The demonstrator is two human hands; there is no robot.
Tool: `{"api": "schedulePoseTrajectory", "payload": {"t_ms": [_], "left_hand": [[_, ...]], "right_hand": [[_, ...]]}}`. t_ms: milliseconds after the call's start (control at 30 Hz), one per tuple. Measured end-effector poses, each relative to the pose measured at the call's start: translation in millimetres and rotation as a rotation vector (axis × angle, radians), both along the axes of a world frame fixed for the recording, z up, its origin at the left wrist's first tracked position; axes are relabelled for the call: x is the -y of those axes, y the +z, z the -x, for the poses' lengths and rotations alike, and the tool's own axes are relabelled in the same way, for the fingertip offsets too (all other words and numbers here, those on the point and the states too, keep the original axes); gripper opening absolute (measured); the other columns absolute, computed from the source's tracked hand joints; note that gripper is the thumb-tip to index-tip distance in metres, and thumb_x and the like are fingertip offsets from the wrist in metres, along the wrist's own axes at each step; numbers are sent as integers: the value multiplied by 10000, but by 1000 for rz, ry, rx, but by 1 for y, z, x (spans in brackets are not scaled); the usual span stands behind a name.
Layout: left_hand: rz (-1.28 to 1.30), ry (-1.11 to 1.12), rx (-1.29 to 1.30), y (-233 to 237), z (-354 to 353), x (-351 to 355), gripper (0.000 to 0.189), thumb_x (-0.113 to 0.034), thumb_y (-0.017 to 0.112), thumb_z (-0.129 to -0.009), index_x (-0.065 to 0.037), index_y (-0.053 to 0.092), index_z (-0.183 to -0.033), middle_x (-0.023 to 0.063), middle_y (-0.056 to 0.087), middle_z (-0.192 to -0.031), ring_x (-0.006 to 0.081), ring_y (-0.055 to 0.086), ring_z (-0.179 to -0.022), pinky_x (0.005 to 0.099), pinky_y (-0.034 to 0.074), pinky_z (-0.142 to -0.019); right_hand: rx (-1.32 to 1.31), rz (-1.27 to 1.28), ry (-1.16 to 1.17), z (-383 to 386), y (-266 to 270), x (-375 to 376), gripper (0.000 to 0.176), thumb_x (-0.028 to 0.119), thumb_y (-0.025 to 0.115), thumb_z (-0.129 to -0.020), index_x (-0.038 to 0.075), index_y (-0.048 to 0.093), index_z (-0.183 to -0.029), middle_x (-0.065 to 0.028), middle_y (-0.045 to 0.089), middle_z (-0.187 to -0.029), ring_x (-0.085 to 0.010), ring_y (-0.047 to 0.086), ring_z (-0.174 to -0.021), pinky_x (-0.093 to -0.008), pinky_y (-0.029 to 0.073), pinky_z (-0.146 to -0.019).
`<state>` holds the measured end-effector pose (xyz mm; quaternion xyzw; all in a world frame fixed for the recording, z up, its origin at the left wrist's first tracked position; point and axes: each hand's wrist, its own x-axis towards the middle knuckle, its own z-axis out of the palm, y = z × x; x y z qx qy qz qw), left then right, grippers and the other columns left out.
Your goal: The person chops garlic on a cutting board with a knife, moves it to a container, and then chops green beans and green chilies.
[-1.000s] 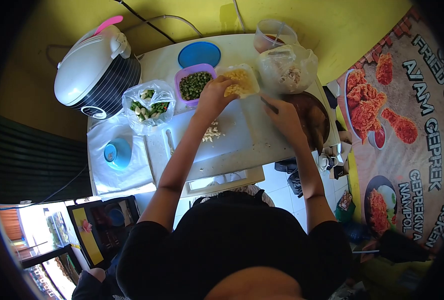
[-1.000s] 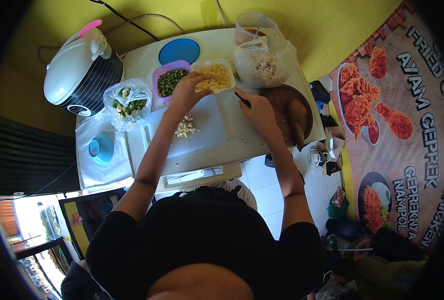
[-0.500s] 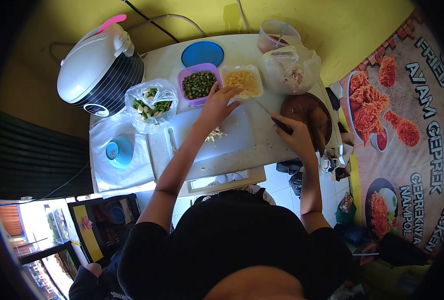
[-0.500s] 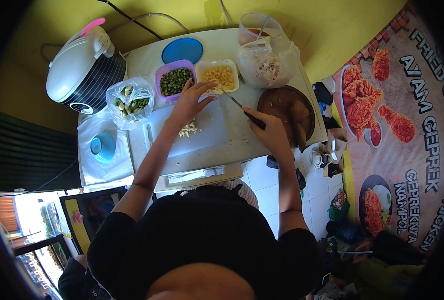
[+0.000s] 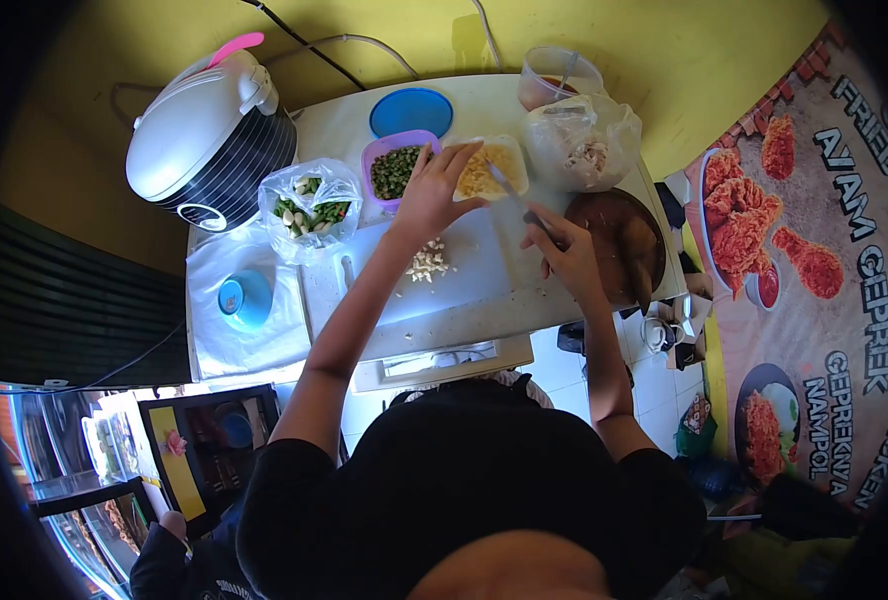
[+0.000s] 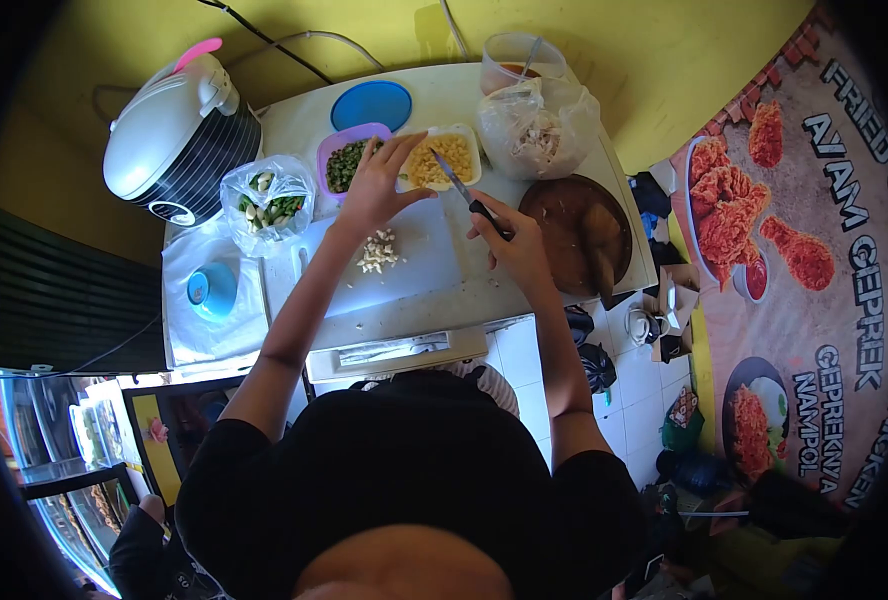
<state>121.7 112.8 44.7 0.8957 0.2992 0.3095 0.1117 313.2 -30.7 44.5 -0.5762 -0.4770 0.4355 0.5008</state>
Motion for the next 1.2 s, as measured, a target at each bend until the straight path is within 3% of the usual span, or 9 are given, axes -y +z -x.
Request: {"api": "schedulePoseTrajectory", "payload": {"t_ms": [167,400,500,567,667,767,900,1067,1200], "left_hand": [[-149,44,-35,15,-12,-7,1004,-330,827,-614,-117,286,-1433,85,414,-1386,263,398,-1288,500,240,-1114],[-277,12,23,25,-7,-25,966,-360,831,-607,-106,354,-1407,100,446,-1362,275,429,-1266,468,281,-1098],[258,-52,277,5,-11,-32,839,-369,787,-728,-61,378,-1393,159,499,-1310,275,493,-1215,400,343,-1062],[860,-146,694,-10,-16,-34,735,-474,624,-878,-7,373,-1387,220,531,-1261,270,532,-1179,348,380,-1024],[1149,-28,648,7,-13,-19,749,-566,389,-955,9,302,-1427,216,503,-1323,283,498,-1229,345,349,-1053],[1291,-45,734,4,-14,-12,792,-619,333,-944,-5,278,-1440,217,513,-1314,268,507,-1221,341,354,-1049],[1286,-34,766,2,-7,-4,755,-593,331,-959,-20,268,-1446,190,569,-1250,245,527,-1197,348,372,-1023],[350,37,139,8,8,5,632,-435,463,-961,-17,305,-1408,147,648,-1054,298,570,-1075,421,364,-998],[220,0,189,13,12,13,616,-400,491,-948,-43,306,-1416,128,655,-988,314,565,-1043,443,318,-1019]], "right_hand": [[18,3,98,-5,-2,-6,378,169,605,-918,100,571,-1289,-36,649,-749,-33,468,-513,-196,407,-411],[178,94,157,-30,2,-17,373,180,596,-922,128,575,-1290,-14,625,-712,-32,446,-498,-215,391,-401],[135,41,88,-23,4,-17,372,158,590,-923,78,567,-1286,-20,636,-745,-27,438,-462,-193,367,-395],[90,-29,-28,-13,0,-18,381,176,586,-929,130,559,-1306,0,614,-700,-23,420,-489,-202,365,-414],[21,-80,-45,3,-6,-18,386,177,583,-931,133,552,-1314,-5,615,-706,-21,419,-484,-202,363,-422],[43,-134,-27,16,-19,-19,393,177,579,-933,134,543,-1322,-12,616,-711,-24,416,-473,-208,364,-422],[29,-96,-56,19,-22,-19,399,167,575,-934,126,535,-1329,-20,623,-719,-26,417,-458,-208,369,-416],[-33,-78,-13,16,-9,-14,392,170,554,-944,74,527,-1323,-37,634,-747,-34,438,-426,-187,357,-393],[-21,-15,72,16,-17,-16,392,171,558,-943,71,528,-1320,-40,632,-728,-40,438,-417,-191,350,-376]]}}
